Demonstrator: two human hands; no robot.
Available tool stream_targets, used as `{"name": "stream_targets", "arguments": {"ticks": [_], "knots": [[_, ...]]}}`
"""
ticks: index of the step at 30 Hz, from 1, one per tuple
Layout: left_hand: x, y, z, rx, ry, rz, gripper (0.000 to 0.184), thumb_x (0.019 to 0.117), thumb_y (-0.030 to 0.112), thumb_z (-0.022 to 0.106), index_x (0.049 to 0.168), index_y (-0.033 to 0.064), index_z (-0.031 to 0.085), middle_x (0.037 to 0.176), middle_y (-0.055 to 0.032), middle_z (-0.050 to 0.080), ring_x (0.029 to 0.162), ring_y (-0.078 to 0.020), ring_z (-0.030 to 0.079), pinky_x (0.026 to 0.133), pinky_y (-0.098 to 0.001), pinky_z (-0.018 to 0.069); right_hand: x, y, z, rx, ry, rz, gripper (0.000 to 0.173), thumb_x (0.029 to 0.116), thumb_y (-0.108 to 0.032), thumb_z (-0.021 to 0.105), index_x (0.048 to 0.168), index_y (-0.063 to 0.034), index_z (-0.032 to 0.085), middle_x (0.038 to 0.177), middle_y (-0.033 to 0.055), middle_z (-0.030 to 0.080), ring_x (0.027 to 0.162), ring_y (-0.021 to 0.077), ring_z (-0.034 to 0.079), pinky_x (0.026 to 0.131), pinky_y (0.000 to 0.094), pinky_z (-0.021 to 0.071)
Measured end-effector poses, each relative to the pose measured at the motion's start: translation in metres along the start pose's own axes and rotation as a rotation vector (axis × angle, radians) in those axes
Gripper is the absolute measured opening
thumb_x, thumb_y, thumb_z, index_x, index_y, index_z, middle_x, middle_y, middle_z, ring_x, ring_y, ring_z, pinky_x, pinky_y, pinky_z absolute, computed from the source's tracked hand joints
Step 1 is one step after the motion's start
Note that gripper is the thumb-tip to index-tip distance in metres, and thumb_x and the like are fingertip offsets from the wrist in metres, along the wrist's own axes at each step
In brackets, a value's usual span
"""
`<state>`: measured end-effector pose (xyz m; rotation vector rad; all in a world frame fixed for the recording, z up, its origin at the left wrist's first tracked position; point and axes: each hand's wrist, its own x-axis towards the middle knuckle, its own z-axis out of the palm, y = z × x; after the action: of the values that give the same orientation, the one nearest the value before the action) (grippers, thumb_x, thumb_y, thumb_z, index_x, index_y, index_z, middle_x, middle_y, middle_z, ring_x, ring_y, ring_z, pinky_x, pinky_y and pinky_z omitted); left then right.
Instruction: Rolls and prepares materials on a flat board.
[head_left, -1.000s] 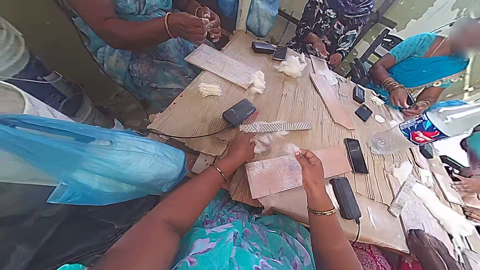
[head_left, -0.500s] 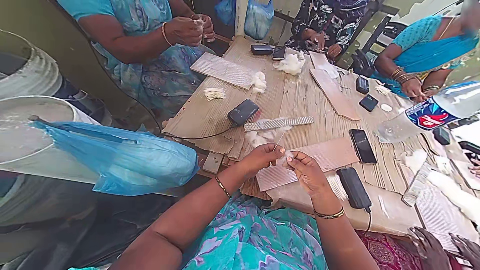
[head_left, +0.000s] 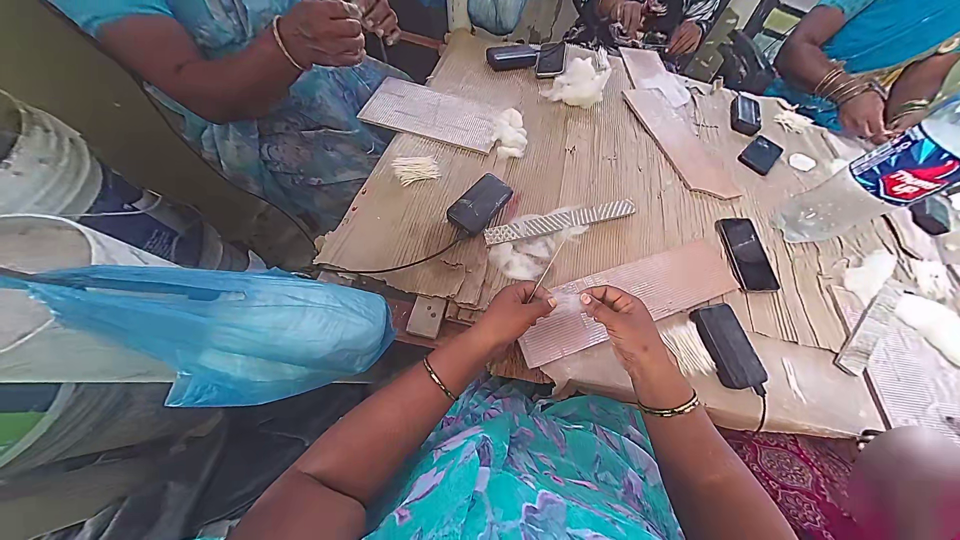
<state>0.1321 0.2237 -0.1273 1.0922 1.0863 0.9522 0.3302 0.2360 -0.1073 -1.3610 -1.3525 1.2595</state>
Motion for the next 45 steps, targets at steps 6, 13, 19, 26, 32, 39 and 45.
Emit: {"name": "stream_targets", "arguments": {"ticks": [6,13,19,26,32,39,45], "knots": [[-0.003,0.003,0.006,0.014,-0.041,-0.015,0.011,0.1022,0.013,0.064,0.101,0.003,0.066,0.08,0.0003,0.061,0.069,-0.0037,0.054,0.065,-0.0202,0.0453,-0.008,-0.002,0.004,-0.013,-0.055,0.002,0.007,0.0933,0.002,0.068,0.096,-0.0026,0.072,0.078,-0.0025,0.067,0.071,0.0015,0.06,0.071,0.0179,0.0507],[-0.006,0.001,0.008,0.134,-0.025,-0.013,0.012,0.1014,0.013,0.065,0.098,0.0011,0.065,0.078,-0.0017,0.061,0.069,-0.006,0.055,0.066,-0.0237,0.0464,-0.009,0.001,0.0,-0.049,-0.017,0.005,0.004,0.0937,0.0,0.069,0.095,-0.0022,0.072,0.077,-0.0014,0.066,0.069,0.0027,0.058,0.069,0.0191,0.0491],[-0.015,-0.015,-0.009,0.429,-0.018,-0.082,0.025,0.1058,0.018,0.059,0.123,-0.0006,0.061,0.101,-0.0136,0.066,0.091,-0.0204,0.063,0.087,-0.0417,0.052,-0.01,0.014,0.005,-0.284,-0.006,0.043,0.006,0.095,-0.007,0.071,0.101,-0.0039,0.073,0.082,0.0015,0.068,0.071,0.0048,0.058,0.07,0.0245,0.0491],[-0.032,-0.018,-0.022,0.71,-0.013,-0.214,0.041,0.1083,0.028,0.054,0.141,0.0016,0.051,0.118,-0.0185,0.067,0.11,-0.03,0.066,0.1,-0.05,0.0508,-0.014,0.025,0.02,-0.625,-0.066,0.017,0.014,0.0998,-0.011,0.066,0.11,-0.0042,0.073,0.1,0.0101,0.074,0.089,0.0191,0.069,0.085,0.0411,0.0546],[-0.039,-0.014,-0.029,0.833,-0.04,-0.159,0.033,0.1118,0.019,0.043,0.127,-0.0026,0.063,0.127,-0.0234,0.064,0.122,-0.0349,0.061,0.107,-0.0529,0.0457,-0.014,0.026,0.025,-0.717,-0.018,0.021,0.02,0.0996,-0.013,0.067,0.118,-0.0047,0.067,0.098,0.0118,0.074,0.089,0.0256,0.07,0.086,0.0484,0.0544],[-0.041,-0.005,-0.016,0.967,-0.058,-0.255,0.033,0.1086,0.022,0.048,0.126,0.0029,0.068,0.129,-0.0198,0.065,0.125,-0.0331,0.061,0.108,-0.0528,0.0458,-0.007,0.031,0.022,-0.848,0.003,-0.057,0.027,0.1001,-0.016,0.066,0.125,-0.0054,0.065,0.1,0.0156,0.073,0.097,0.0352,0.069,0.092,0.0564,0.0513],[-0.033,-0.005,-0.005,1.071,-0.029,-0.256,0.033,0.1078,0.023,0.048,0.122,0.0015,0.069,0.128,-0.0194,0.066,0.126,-0.0345,0.061,0.107,-0.0545,0.0475,0.002,0.038,0.017,-1.014,0.121,-0.309,0.024,0.0957,-0.011,0.07,0.118,-0.0034,0.07,0.113,0.0215,0.069,0.111,0.0445,0.062,0.092,0.0633,0.0452]]}}
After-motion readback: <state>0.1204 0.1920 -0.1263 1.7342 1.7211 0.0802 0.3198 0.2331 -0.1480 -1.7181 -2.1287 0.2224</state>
